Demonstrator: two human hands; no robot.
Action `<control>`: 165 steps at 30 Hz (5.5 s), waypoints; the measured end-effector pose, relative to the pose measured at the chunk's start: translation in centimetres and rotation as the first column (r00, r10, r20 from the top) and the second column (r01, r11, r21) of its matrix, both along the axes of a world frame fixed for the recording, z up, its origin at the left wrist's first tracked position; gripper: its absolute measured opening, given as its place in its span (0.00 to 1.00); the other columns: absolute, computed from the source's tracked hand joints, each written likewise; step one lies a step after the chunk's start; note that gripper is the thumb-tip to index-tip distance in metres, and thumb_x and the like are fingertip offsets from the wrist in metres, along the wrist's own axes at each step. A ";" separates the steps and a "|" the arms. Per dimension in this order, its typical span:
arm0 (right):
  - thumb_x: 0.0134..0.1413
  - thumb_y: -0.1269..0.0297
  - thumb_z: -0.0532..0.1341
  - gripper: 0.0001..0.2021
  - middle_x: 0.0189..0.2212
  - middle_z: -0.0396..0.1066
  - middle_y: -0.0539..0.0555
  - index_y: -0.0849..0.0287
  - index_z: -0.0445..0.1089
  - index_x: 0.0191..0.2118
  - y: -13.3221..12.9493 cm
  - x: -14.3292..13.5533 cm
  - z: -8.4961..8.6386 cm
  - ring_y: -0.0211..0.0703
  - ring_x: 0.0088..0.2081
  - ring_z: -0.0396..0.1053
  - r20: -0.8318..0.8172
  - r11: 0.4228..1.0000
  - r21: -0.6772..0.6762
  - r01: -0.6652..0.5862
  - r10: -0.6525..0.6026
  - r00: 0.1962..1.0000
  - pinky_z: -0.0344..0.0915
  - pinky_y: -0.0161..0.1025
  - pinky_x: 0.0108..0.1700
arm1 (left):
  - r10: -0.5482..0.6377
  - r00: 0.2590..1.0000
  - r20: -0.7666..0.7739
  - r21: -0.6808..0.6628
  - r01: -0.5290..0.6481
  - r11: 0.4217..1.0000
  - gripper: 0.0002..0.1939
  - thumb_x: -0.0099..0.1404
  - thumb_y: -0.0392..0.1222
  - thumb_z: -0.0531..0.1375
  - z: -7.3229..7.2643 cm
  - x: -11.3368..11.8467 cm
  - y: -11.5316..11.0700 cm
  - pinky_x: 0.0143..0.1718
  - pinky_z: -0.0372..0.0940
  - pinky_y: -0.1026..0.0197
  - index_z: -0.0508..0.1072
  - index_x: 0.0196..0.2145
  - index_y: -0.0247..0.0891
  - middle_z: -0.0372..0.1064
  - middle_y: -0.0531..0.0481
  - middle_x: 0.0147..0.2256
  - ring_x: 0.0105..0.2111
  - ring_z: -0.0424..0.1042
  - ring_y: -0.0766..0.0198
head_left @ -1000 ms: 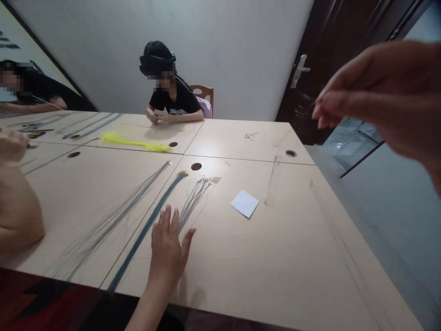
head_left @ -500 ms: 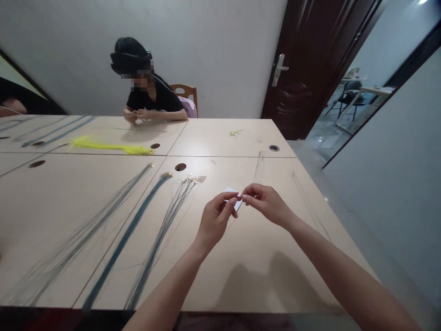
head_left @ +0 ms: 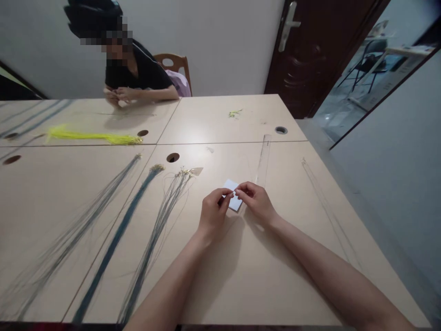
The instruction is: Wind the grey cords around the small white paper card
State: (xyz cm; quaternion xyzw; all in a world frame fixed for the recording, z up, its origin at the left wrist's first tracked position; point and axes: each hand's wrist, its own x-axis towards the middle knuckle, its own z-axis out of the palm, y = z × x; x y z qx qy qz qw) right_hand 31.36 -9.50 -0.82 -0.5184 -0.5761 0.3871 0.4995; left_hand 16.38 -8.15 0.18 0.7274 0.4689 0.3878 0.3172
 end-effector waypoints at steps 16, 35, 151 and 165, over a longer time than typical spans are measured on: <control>0.54 0.64 0.55 0.05 0.29 0.69 0.51 0.55 0.67 0.32 -0.4 -0.2 -1.0 0.40 0.32 0.66 0.153 0.992 0.092 0.086 -0.099 0.983 0.62 0.37 0.35 | 0.002 0.998 0.056 -0.136 0.005 0.991 0.09 0.62 0.42 0.52 -0.8 0.0 0.3 0.25 0.57 0.67 0.67 0.38 0.37 0.69 0.50 0.31 0.22 0.62 0.72; 0.54 0.67 0.56 0.04 0.28 0.69 0.51 0.58 0.68 0.31 -0.4 -0.2 -1.3 0.38 0.31 0.66 0.158 0.977 0.205 0.054 -0.088 0.984 0.62 0.36 0.33 | -0.068 0.997 -0.031 0.078 0.070 0.994 0.05 0.61 0.36 0.55 -1.4 -0.1 0.3 0.25 0.58 0.68 0.70 0.32 0.36 0.70 0.51 0.28 0.24 0.65 0.71; 0.53 0.60 0.57 0.08 0.22 0.65 0.49 0.59 0.63 0.30 -0.2 0.5 -1.4 0.35 0.26 0.65 -0.165 0.989 -0.059 -0.136 0.124 0.978 0.63 0.34 0.30 | -0.073 0.996 -0.046 0.322 0.085 0.943 0.05 0.60 0.31 0.55 -2.0 0.0 0.4 0.27 0.59 0.69 0.66 0.34 0.37 0.66 0.53 0.28 0.27 0.64 0.72; 0.53 0.62 0.57 0.06 0.22 0.65 0.49 0.59 0.63 0.30 -0.2 0.5 -1.6 0.35 0.26 0.64 -0.177 0.989 -0.041 -0.140 0.131 0.976 0.62 0.35 0.30 | -0.086 0.995 -0.052 0.355 0.098 0.930 0.06 0.59 0.30 0.56 -1.9 0.0 0.5 0.27 0.59 0.70 0.66 0.34 0.37 0.66 0.53 0.27 0.26 0.63 0.72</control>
